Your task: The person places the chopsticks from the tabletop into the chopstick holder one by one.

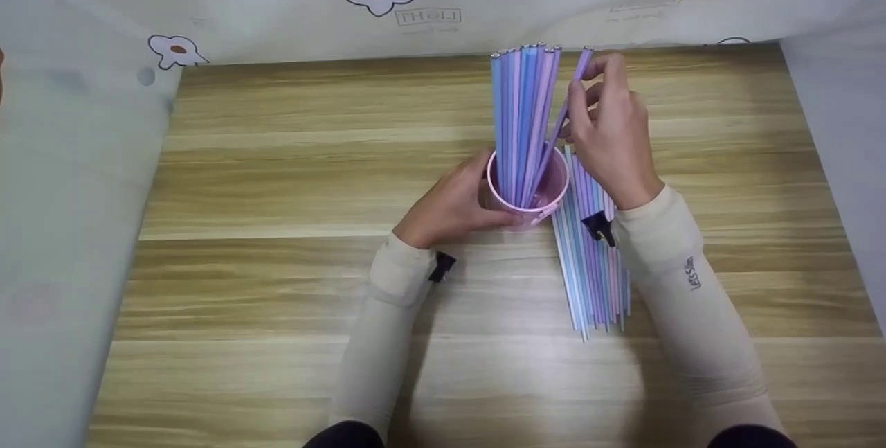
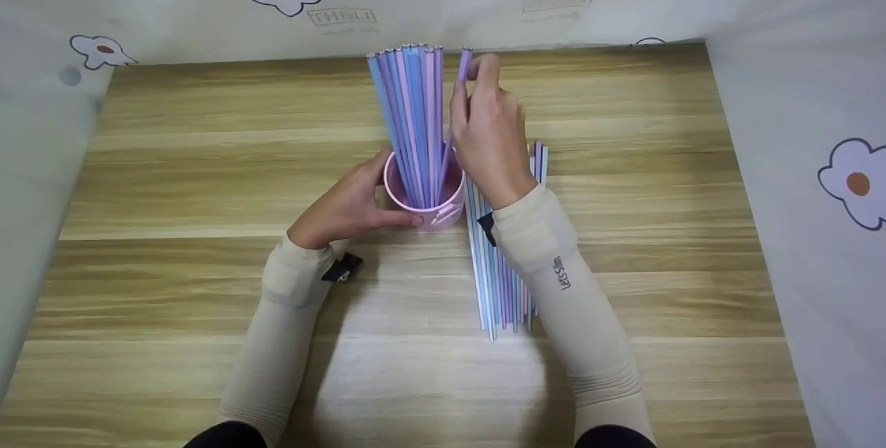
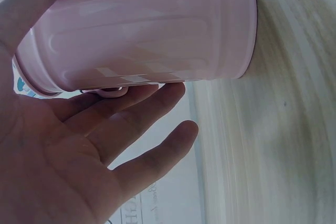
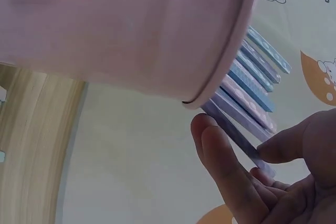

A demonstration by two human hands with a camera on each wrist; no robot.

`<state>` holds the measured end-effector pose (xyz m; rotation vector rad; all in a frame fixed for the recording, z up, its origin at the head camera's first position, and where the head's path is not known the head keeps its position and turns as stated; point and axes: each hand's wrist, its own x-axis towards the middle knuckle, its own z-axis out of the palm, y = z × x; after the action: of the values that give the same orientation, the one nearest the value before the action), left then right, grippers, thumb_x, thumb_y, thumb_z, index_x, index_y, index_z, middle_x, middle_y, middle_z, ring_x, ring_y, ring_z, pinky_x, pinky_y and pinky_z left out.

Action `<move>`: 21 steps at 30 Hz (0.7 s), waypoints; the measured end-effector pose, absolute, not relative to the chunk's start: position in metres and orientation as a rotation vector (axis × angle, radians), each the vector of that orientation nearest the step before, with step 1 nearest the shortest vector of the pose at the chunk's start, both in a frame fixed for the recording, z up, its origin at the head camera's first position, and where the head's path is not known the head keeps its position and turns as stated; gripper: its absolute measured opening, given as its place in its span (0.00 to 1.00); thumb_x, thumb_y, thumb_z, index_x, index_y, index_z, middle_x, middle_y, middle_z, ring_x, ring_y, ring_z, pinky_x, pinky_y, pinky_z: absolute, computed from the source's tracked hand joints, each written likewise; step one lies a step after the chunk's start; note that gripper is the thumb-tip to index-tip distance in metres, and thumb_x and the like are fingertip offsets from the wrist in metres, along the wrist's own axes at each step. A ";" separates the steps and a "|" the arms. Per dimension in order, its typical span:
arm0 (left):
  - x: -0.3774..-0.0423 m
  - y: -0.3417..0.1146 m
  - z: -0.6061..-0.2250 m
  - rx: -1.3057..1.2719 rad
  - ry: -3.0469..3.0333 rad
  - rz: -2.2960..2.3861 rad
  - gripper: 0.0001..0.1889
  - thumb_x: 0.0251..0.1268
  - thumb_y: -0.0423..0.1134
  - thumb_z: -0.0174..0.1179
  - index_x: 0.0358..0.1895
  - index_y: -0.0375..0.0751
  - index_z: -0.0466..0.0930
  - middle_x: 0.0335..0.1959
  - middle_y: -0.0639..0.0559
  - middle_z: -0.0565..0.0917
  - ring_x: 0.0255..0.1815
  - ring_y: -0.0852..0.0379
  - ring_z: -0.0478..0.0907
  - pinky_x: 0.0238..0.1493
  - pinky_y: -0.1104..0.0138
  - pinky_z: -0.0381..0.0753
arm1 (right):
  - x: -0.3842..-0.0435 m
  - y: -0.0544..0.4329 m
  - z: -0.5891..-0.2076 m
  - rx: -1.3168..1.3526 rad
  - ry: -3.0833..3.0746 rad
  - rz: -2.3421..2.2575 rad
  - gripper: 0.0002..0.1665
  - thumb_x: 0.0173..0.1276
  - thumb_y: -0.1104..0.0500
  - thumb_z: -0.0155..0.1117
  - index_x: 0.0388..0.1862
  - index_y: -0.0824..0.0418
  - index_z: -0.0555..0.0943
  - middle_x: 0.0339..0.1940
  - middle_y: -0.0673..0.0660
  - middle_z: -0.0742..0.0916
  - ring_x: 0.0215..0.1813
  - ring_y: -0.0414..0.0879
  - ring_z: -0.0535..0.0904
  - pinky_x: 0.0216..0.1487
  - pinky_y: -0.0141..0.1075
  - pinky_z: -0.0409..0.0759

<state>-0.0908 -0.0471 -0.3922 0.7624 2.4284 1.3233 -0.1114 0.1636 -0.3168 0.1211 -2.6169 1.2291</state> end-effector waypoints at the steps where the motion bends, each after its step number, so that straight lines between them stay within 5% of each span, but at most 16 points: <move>1: -0.091 -0.047 -0.392 0.759 2.424 1.323 0.54 0.49 0.50 0.78 0.77 0.43 0.55 0.67 0.51 0.73 0.66 0.61 0.69 0.69 0.70 0.63 | -0.111 0.165 -0.317 0.122 -2.613 1.249 0.15 0.79 0.55 0.47 0.53 0.66 0.69 0.27 0.61 0.85 0.22 0.48 0.83 0.23 0.28 0.80; 21: -0.091 -0.045 -0.391 0.737 2.412 1.311 0.51 0.49 0.47 0.78 0.75 0.42 0.58 0.66 0.50 0.73 0.65 0.60 0.70 0.68 0.69 0.65 | -0.099 0.255 -0.357 -0.264 -2.711 1.362 0.13 0.75 0.56 0.50 0.46 0.66 0.75 0.23 0.54 0.84 0.19 0.44 0.83 0.23 0.34 0.84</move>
<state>-0.0906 -0.0454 -0.3911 0.7367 2.4118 1.3106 -0.0994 0.2547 -0.3573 -0.2640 -2.7108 1.3620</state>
